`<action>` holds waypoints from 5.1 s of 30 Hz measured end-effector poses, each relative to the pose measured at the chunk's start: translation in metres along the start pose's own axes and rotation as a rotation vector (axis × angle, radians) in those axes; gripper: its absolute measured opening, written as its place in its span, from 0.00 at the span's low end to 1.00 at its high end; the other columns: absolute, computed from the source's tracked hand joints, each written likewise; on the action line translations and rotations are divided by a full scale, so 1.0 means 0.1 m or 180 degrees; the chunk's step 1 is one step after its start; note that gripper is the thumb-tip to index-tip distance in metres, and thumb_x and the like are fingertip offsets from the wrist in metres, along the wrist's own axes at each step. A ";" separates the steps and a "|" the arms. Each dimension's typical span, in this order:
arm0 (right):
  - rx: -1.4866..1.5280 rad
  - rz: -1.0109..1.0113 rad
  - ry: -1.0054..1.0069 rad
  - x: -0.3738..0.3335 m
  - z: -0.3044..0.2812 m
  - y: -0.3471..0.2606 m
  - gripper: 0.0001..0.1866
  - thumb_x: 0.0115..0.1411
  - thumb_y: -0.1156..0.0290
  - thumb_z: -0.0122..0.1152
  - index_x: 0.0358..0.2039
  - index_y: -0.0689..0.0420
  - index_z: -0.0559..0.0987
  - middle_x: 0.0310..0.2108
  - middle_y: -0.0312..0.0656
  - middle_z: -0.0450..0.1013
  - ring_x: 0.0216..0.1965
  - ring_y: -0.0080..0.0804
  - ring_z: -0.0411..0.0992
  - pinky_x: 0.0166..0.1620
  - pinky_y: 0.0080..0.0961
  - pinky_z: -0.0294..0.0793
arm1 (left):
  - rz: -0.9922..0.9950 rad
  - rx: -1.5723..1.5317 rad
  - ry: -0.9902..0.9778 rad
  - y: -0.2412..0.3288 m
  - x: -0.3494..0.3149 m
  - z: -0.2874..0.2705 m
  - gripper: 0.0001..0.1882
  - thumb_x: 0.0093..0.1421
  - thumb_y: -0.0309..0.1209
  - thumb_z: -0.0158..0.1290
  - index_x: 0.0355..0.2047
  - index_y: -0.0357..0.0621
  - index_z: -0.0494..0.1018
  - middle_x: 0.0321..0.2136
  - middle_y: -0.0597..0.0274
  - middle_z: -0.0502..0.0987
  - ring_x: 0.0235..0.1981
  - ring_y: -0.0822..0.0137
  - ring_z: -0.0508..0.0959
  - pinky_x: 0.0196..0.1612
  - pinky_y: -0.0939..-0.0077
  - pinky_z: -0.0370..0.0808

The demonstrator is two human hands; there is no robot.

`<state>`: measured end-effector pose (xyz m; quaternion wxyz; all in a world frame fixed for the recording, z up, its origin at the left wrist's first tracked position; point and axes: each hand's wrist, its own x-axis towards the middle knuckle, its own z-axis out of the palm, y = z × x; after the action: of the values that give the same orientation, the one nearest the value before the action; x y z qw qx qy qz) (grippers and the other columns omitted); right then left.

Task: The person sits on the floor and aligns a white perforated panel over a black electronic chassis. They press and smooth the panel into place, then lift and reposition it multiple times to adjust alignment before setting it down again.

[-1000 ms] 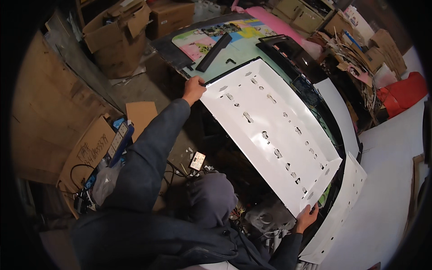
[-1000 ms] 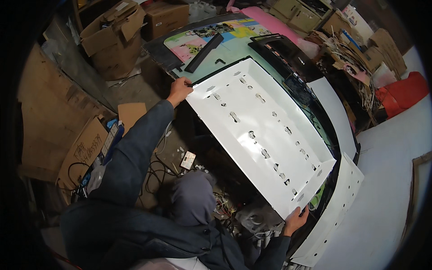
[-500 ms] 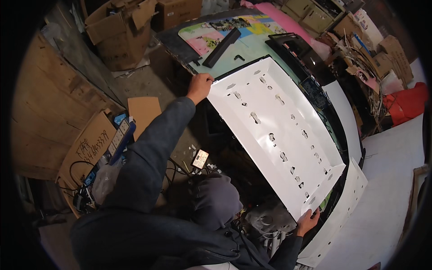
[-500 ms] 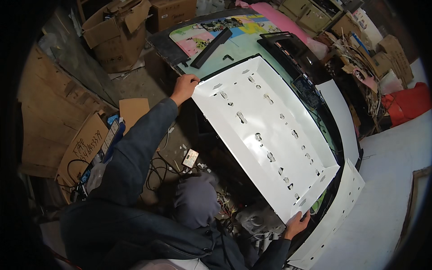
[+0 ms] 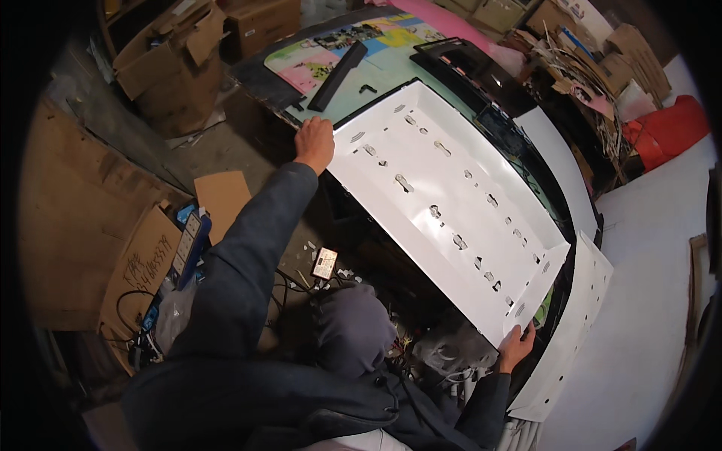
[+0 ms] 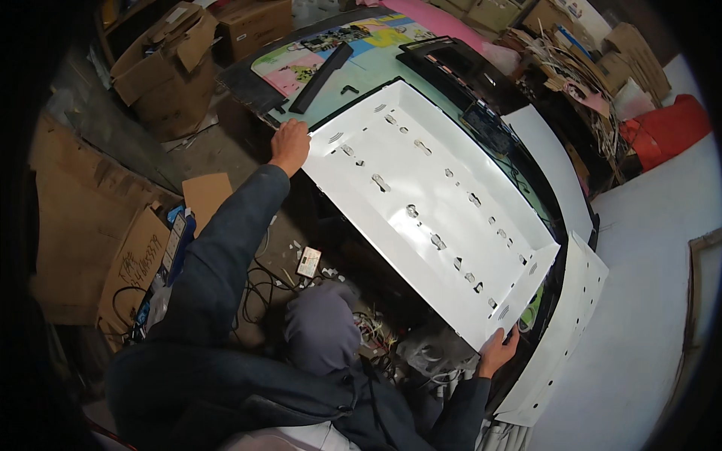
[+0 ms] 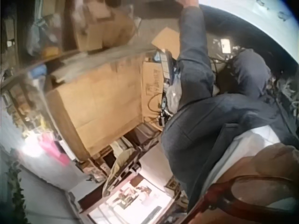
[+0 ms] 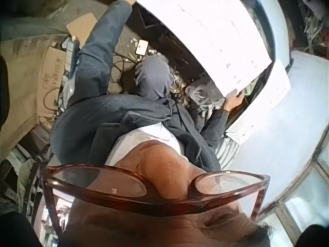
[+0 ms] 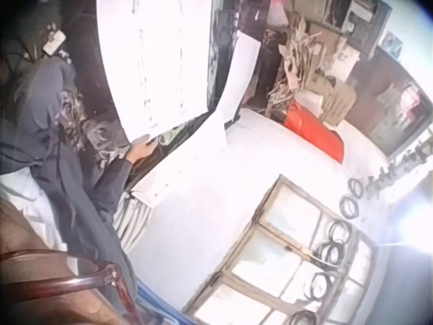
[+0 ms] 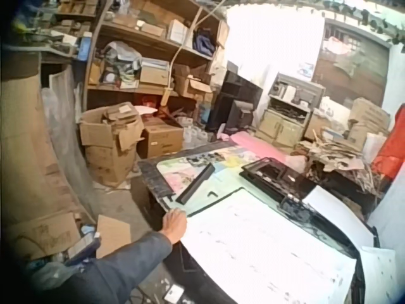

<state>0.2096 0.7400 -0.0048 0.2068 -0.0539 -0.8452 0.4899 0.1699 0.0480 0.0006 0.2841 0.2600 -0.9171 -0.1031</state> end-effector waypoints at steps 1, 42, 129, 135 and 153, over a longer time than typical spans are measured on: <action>-0.0029 -0.0164 -0.0015 0.00 0.03 -0.01 0.24 0.62 0.76 0.56 0.59 0.71 0.72 0.53 0.51 0.75 0.51 0.36 0.74 0.56 0.30 0.71 | -0.0049 0.0015 -0.0093 -0.02 0.03 0.00 0.04 0.59 0.25 0.53 0.32 0.41 0.78 0.40 0.50 0.77 0.46 0.48 0.77 0.47 0.56 0.77; -0.0171 0.0103 0.0353 -0.11 0.09 -0.21 0.13 0.61 0.68 0.64 0.42 0.64 0.80 0.31 0.45 0.80 0.31 0.30 0.75 0.38 0.29 0.74 | -0.0301 -0.0240 -0.1014 -0.32 0.43 0.29 0.16 0.51 0.39 0.63 0.34 0.40 0.80 0.37 0.47 0.82 0.43 0.42 0.81 0.44 0.52 0.76; -0.0637 0.1436 -0.1517 0.30 -0.12 -1.07 0.19 0.47 0.72 0.73 0.41 0.67 0.85 0.36 0.46 0.83 0.32 0.32 0.81 0.38 0.27 0.77 | 0.0086 -0.2459 -0.1273 -0.90 0.51 0.79 0.17 0.63 0.37 0.59 0.40 0.31 0.79 0.32 0.55 0.83 0.33 0.67 0.80 0.39 0.67 0.74; -0.0510 0.1278 -0.1575 0.20 -0.24 -0.73 0.18 0.45 0.76 0.68 0.39 0.67 0.84 0.36 0.46 0.82 0.34 0.35 0.79 0.40 0.30 0.77 | -0.0041 -0.2301 -0.1257 -0.55 0.37 0.51 0.21 0.61 0.42 0.61 0.40 0.32 0.81 0.30 0.54 0.84 0.32 0.67 0.82 0.38 0.66 0.76; 0.0679 0.1647 -0.1324 0.14 -0.03 -0.83 0.24 0.52 0.74 0.74 0.49 0.68 0.81 0.44 0.45 0.81 0.41 0.32 0.79 0.46 0.29 0.77 | -0.0370 -0.2689 -0.1784 -0.58 0.25 0.22 0.16 0.57 0.29 0.63 0.43 0.31 0.81 0.33 0.60 0.84 0.29 0.70 0.81 0.36 0.71 0.78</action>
<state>0.2077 0.7038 0.0715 -0.0965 -0.1435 -0.7716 0.6121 0.1635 -0.0135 -0.0255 0.1012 0.1354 -0.8204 -0.5463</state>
